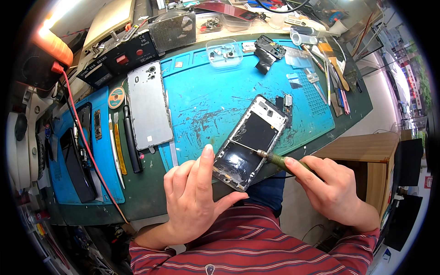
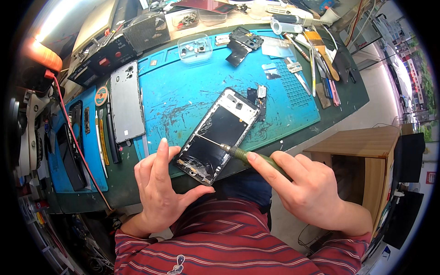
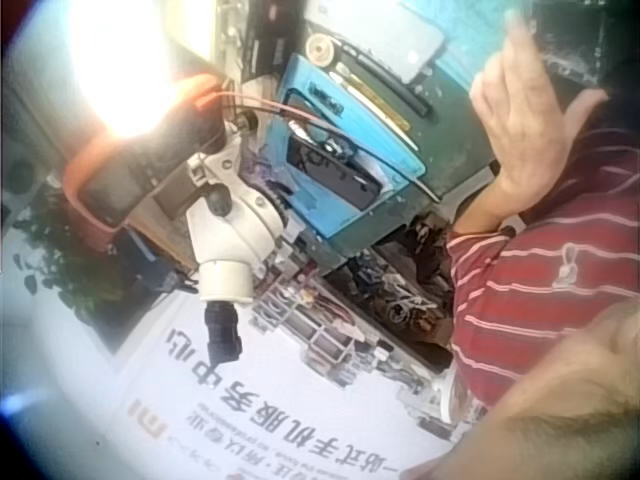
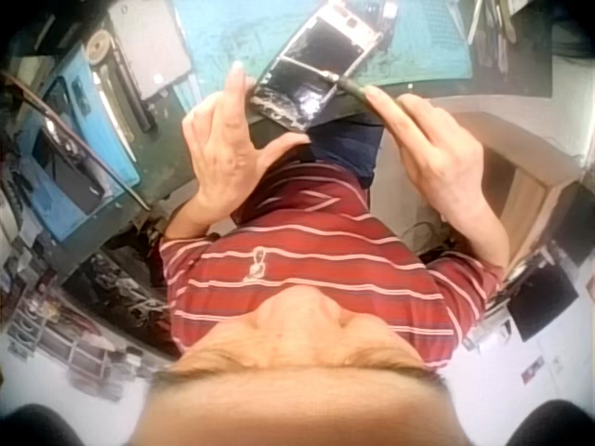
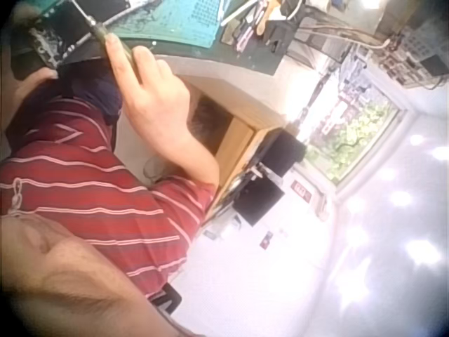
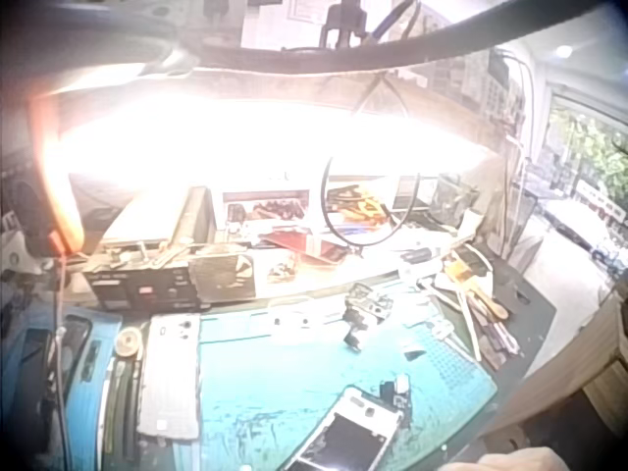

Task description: The person uses a soldering iron to heat and scrape adhesive from the edges of a disassembled smartphone screen. They then use a brush to clean the surface and apply a liquid from a small bottle to the screen edges.

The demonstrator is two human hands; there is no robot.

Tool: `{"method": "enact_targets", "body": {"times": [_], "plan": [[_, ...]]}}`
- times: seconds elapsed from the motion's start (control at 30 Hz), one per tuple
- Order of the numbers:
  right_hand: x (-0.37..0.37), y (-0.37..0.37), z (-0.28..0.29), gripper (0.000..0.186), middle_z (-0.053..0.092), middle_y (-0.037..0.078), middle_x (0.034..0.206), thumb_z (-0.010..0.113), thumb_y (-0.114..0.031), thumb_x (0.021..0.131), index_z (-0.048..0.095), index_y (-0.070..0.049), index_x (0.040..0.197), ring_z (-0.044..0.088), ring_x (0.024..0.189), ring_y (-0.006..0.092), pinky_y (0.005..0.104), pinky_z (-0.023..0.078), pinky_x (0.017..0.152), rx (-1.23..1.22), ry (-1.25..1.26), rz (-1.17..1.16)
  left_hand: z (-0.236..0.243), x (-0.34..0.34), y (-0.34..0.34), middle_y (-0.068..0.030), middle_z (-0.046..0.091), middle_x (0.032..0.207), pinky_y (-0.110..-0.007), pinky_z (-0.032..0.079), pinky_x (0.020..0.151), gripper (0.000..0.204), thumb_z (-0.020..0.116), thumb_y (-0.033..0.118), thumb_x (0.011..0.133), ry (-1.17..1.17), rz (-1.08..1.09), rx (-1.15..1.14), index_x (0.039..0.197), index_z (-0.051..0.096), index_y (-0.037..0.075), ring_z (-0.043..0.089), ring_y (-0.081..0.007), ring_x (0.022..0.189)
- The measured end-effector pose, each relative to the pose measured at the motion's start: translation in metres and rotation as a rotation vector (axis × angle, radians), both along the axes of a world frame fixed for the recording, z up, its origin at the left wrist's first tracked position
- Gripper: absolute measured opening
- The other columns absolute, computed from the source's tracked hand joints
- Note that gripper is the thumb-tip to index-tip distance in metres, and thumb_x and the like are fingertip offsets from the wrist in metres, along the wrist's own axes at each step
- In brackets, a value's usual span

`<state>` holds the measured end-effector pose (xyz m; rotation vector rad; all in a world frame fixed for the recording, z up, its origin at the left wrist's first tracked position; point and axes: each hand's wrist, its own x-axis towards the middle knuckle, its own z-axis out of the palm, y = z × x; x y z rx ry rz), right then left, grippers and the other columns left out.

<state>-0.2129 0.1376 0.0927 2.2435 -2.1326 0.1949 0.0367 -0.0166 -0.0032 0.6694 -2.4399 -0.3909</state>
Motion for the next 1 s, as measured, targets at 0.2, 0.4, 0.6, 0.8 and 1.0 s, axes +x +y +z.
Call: {"method": "enact_targets", "body": {"times": [0.2,0.4,0.6,0.8,1.0], "plan": [[-0.002,0.0,-0.004,0.067,0.065,0.0,0.1,0.075,-0.002,0.078,0.076,-0.016,0.143,0.055,0.066,0.0142,0.0294,0.047,0.053,-0.026,0.004,-0.002,0.001,-0.001,0.0,-0.0094,0.067,0.13,-0.046,0.044,0.101,0.114,0.087,0.063,0.083,-0.002,-0.001,0.003,0.165,0.045,-0.005,0.06,-0.027,0.115],[-0.002,-0.001,-0.003,0.066,0.065,0.0,0.1,0.075,-0.003,0.079,0.076,-0.016,0.144,0.056,0.067,0.0144,0.0294,0.047,0.054,-0.01,-0.018,0.011,0.001,0.0,0.0,-0.0091,0.067,0.131,-0.046,0.044,0.102,0.116,0.088,0.062,0.081,-0.005,-0.005,0.01,0.165,0.044,-0.005,0.059,-0.0267,0.116],[-0.006,-0.001,0.002,0.062,0.067,0.0,0.101,0.077,-0.003,0.081,0.078,-0.017,0.141,0.057,0.066,0.0139,0.0285,0.047,0.053,-0.058,-0.056,0.005,0.013,0.001,-0.007,-0.0068,0.073,0.126,-0.044,0.046,0.099,0.107,0.093,0.05,0.08,0.066,-0.031,0.128,0.162,0.048,-0.004,0.064,-0.0256,0.114],[-0.01,0.01,0.018,0.062,0.071,-0.002,0.103,0.085,-0.013,0.077,0.08,-0.026,0.138,0.053,0.062,0.0089,0.0247,0.044,0.051,-0.058,-0.103,0.221,0.027,0.011,-0.027,-0.0065,0.076,0.093,-0.039,0.053,0.077,0.02,0.086,0.005,0.086,0.184,-0.197,0.063,0.105,0.079,0.004,0.071,-0.0258,0.083],[-0.01,0.016,0.018,0.06,0.072,-0.003,0.102,0.084,-0.017,0.08,0.08,-0.031,0.138,0.051,0.061,0.0078,0.0226,0.04,0.05,-0.062,-0.134,0.303,0.023,0.026,-0.028,-0.0034,0.07,0.083,-0.035,0.05,0.065,0.016,0.082,0.0,0.079,0.268,-0.396,0.228,0.093,0.076,0.006,0.066,-0.0226,0.07]]}}
